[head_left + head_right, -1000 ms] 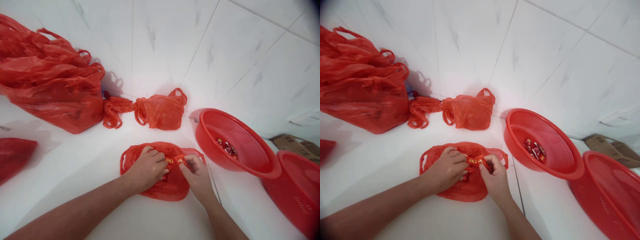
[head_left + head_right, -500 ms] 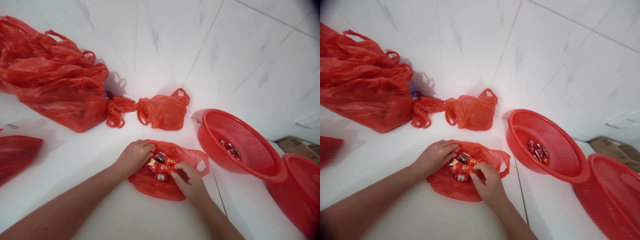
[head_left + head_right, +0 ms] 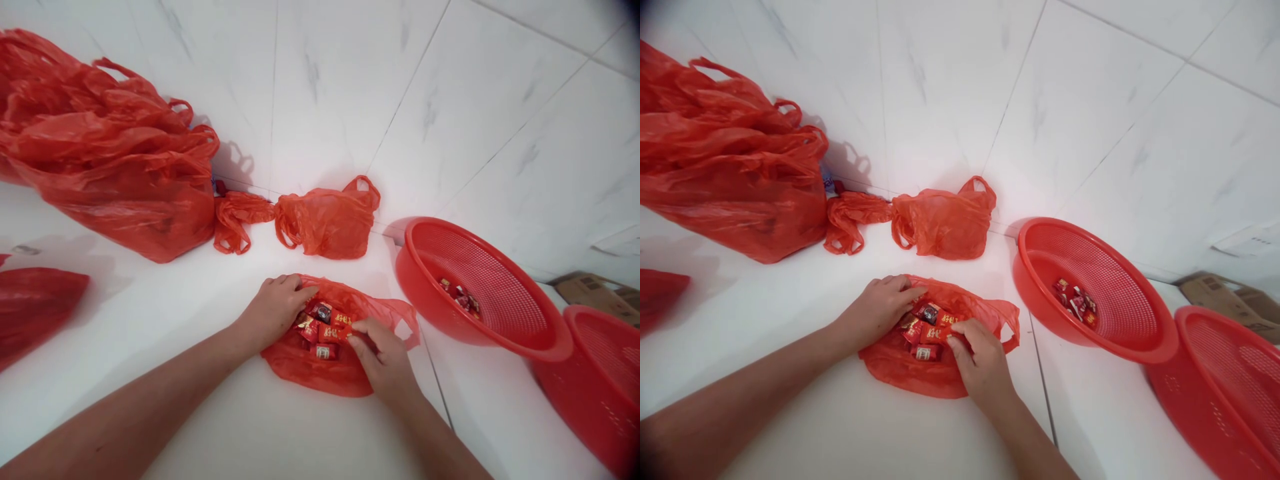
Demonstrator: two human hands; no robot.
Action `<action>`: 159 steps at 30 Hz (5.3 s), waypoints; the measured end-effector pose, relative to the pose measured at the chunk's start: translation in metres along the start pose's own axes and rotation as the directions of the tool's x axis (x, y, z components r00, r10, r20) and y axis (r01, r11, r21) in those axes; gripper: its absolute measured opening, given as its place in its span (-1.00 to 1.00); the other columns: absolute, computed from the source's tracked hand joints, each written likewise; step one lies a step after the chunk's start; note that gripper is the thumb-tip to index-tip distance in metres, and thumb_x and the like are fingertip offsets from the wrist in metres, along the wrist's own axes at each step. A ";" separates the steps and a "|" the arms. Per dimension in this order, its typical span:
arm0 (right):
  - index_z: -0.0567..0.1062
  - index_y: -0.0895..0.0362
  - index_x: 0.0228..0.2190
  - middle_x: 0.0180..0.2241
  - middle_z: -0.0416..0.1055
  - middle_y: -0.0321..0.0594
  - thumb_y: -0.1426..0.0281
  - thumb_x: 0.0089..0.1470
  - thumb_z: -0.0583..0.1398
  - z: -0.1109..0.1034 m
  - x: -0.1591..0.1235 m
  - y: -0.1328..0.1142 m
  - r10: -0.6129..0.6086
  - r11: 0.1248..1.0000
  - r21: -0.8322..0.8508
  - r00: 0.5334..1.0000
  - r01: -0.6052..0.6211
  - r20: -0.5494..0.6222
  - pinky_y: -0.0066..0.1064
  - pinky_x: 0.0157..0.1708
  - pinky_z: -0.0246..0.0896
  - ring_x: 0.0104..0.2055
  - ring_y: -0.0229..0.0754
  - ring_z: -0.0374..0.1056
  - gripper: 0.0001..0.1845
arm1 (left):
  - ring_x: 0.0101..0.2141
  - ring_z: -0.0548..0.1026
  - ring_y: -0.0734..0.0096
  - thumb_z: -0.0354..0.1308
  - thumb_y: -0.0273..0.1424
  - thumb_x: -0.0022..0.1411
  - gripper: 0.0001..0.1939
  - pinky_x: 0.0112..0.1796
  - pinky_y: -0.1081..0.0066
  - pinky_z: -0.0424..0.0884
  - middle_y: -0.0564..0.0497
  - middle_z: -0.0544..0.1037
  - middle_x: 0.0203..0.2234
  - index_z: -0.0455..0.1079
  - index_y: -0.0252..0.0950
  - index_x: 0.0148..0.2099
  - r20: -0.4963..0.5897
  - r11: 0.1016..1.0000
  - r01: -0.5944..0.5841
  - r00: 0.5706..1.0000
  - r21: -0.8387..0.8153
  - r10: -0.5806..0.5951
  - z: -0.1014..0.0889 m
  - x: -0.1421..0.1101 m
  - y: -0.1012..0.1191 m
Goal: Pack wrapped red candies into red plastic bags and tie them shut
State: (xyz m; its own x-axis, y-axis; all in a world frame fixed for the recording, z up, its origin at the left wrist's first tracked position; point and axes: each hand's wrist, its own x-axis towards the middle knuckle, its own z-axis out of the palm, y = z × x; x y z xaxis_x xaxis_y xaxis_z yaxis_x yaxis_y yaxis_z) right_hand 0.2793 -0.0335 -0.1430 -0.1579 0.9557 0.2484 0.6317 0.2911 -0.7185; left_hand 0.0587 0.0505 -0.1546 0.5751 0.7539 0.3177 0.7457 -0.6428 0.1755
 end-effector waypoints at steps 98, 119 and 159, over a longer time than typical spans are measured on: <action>0.46 0.04 -0.11 -0.24 0.50 -0.28 0.48 0.08 0.06 0.007 -0.006 -0.018 -0.054 0.991 -0.100 0.941 0.092 0.334 -0.35 -0.23 0.31 -0.29 -0.20 0.42 -0.66 | -0.24 0.41 0.31 0.10 -0.47 0.21 -0.92 -0.22 0.32 0.35 -0.01 0.50 -0.29 0.41 -0.24 -0.27 -0.059 0.934 -0.135 0.991 -0.331 0.122 -0.014 -0.042 0.003; 0.40 0.09 -0.11 -0.57 0.34 -0.38 0.40 0.07 0.12 0.008 -0.009 -0.017 -0.094 0.986 -0.132 0.991 0.106 0.095 -0.48 -0.54 0.19 -0.58 -0.31 0.23 -0.70 | -0.46 0.41 0.45 0.06 -0.34 0.26 -0.84 -0.38 0.43 0.30 0.02 0.47 -0.51 0.37 -0.28 -0.33 -0.249 0.881 -0.359 0.924 -0.308 0.290 -0.022 -0.048 0.018; 0.39 0.04 -0.25 -0.32 0.42 -0.29 0.43 0.10 0.12 0.008 -0.005 -0.020 0.043 0.997 0.064 0.998 -0.040 -0.046 -0.40 -0.33 0.28 -0.31 -0.22 0.35 -0.86 | -0.40 0.37 0.43 0.04 -0.42 0.26 -0.81 -0.31 0.41 0.28 0.06 0.45 -0.51 0.39 -0.26 -0.41 -0.110 0.724 0.016 0.986 -0.689 -0.127 -0.024 -0.040 0.031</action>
State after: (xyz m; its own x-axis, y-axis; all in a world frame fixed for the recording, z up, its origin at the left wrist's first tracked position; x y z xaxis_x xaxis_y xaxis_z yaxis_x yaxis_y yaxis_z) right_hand 0.2612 -0.0432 -0.1356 -0.0954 0.9644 0.2467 0.5880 0.2546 -0.7677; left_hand 0.0510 -0.0030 -0.1396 0.4357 0.8097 0.3932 0.3176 -0.5470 0.7746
